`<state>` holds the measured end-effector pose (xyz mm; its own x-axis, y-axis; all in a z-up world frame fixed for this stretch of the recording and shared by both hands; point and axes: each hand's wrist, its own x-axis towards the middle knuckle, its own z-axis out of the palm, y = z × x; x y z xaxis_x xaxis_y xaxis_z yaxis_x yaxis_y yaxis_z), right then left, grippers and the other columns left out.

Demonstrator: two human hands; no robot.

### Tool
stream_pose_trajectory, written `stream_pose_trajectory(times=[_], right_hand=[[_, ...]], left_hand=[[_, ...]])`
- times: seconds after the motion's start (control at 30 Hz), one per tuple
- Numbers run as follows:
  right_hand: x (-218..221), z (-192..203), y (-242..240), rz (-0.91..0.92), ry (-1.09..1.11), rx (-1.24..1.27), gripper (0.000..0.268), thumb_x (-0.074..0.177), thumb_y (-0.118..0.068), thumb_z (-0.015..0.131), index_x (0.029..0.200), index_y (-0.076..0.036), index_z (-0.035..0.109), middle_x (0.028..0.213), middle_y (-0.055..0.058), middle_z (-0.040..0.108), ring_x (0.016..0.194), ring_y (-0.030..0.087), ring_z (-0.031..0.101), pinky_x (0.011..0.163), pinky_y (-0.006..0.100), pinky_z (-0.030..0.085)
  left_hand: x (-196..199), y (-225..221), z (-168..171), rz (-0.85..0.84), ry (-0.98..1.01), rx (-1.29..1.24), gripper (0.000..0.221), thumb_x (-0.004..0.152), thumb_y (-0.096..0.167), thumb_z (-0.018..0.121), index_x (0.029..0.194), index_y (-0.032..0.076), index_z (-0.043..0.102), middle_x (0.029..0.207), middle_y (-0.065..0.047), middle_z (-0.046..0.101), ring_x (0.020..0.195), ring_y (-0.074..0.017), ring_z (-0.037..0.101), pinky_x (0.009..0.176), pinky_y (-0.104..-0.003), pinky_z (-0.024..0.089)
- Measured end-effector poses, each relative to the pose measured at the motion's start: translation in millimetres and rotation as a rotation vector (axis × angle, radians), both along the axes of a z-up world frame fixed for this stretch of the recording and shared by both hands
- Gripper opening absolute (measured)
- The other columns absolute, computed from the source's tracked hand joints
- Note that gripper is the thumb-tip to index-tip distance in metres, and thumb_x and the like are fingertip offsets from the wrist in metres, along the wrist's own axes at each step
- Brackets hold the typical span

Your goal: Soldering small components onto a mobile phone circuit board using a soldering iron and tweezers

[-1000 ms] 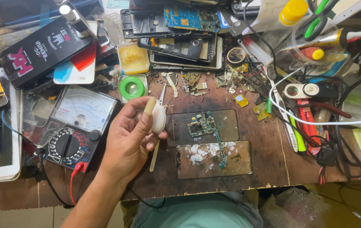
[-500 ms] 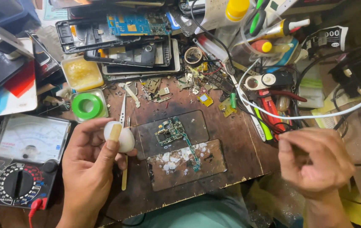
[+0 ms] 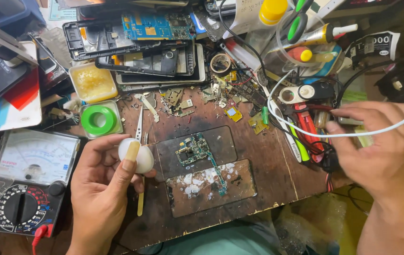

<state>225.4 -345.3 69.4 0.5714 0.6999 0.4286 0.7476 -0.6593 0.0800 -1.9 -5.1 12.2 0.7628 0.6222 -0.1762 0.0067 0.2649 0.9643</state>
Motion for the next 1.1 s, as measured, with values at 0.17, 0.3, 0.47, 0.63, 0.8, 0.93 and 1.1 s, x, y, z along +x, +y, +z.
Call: stream_pose_trajectory(times=[0.17, 0.3, 0.47, 0.63, 0.8, 0.93, 1.1], right_hand=[[-14.7, -7.3, 26.9, 0.020, 0.064, -0.190, 0.055, 0.094, -0.040, 0.071, 0.135, -0.003, 0.069, 0.135, 0.018, 0.064, 0.120, 0.039, 0.058, 0.106, 0.049, 0.046], [-12.2, -16.8, 34.6, 0.027, -0.109, -0.245, 0.040, 0.105, -0.037, 0.064, 0.128, -0.004, 0.070, 0.126, 0.017, 0.067, 0.110, 0.036, 0.062, 0.098, 0.045, 0.051], [-1.7, -16.3, 31.0, -0.077, -0.209, -0.385, 0.028, 0.105, -0.049, 0.069, 0.118, -0.026, 0.076, 0.119, 0.002, 0.069, 0.101, 0.028, 0.064, 0.080, 0.039, 0.056], [12.6, -8.9, 25.6, -0.037, 0.028, -0.451, 0.056, 0.084, -0.052, 0.073, 0.130, -0.022, 0.071, 0.120, 0.008, 0.066, 0.107, 0.034, 0.066, 0.093, 0.044, 0.056], [10.6, -11.8, 22.9, -0.004, 0.049, -0.407, 0.055, 0.083, -0.049, 0.075, 0.132, -0.025, 0.073, 0.122, 0.005, 0.067, 0.099, 0.036, 0.067, 0.096, 0.043, 0.057], [4.9, -13.1, 22.6, 0.067, -0.032, -0.241, 0.024, 0.098, -0.021, 0.076, 0.121, -0.017, 0.081, 0.112, 0.005, 0.070, 0.097, 0.031, 0.066, 0.094, 0.041, 0.055], [1.2, -12.6, 24.1, 0.114, -0.034, -0.206, 0.013, 0.105, -0.011, 0.077, 0.117, -0.007, 0.079, 0.111, 0.009, 0.073, 0.100, 0.030, 0.069, 0.100, 0.042, 0.058]], left_hand=[[3.0, -4.0, 8.8, -0.030, 0.034, 0.083, 0.033, 0.095, 0.012, 0.064, 0.125, 0.002, 0.055, 0.088, -0.017, 0.069, 0.062, -0.0246, 0.075, 0.047, -0.023, 0.052], [1.4, -5.5, 4.7, -0.016, 0.034, 0.100, 0.034, 0.094, 0.007, 0.066, 0.125, 0.001, 0.056, 0.090, -0.014, 0.067, 0.050, -0.0167, 0.060, 0.052, -0.022, 0.053], [-1.7, -7.7, 7.2, -0.027, 0.018, 0.158, 0.029, 0.094, 0.009, 0.067, 0.118, 0.006, 0.053, 0.090, -0.015, 0.069, 0.054, -0.0197, 0.074, 0.051, -0.020, 0.056], [-2.2, -7.9, 7.4, -0.032, -0.026, 0.164, 0.028, 0.094, 0.009, 0.067, 0.118, 0.006, 0.052, 0.094, -0.015, 0.067, 0.061, -0.0210, 0.077, 0.051, -0.018, 0.055], [-3.7, -7.2, 7.2, -0.056, -0.079, 0.146, 0.028, 0.095, 0.010, 0.067, 0.118, 0.005, 0.052, 0.094, -0.015, 0.065, 0.057, -0.0171, 0.069, 0.059, -0.023, 0.064], [-4.4, -9.0, 4.1, -0.075, -0.088, 0.136, 0.030, 0.095, 0.010, 0.067, 0.119, 0.005, 0.051, 0.098, -0.016, 0.068, 0.073, -0.0224, 0.079, 0.054, -0.021, 0.058], [-4.2, -8.8, 2.6, -0.107, -0.074, 0.136, 0.032, 0.093, 0.009, 0.069, 0.119, 0.006, 0.051, 0.099, -0.017, 0.070, 0.074, -0.0249, 0.081, 0.055, -0.021, 0.060]])
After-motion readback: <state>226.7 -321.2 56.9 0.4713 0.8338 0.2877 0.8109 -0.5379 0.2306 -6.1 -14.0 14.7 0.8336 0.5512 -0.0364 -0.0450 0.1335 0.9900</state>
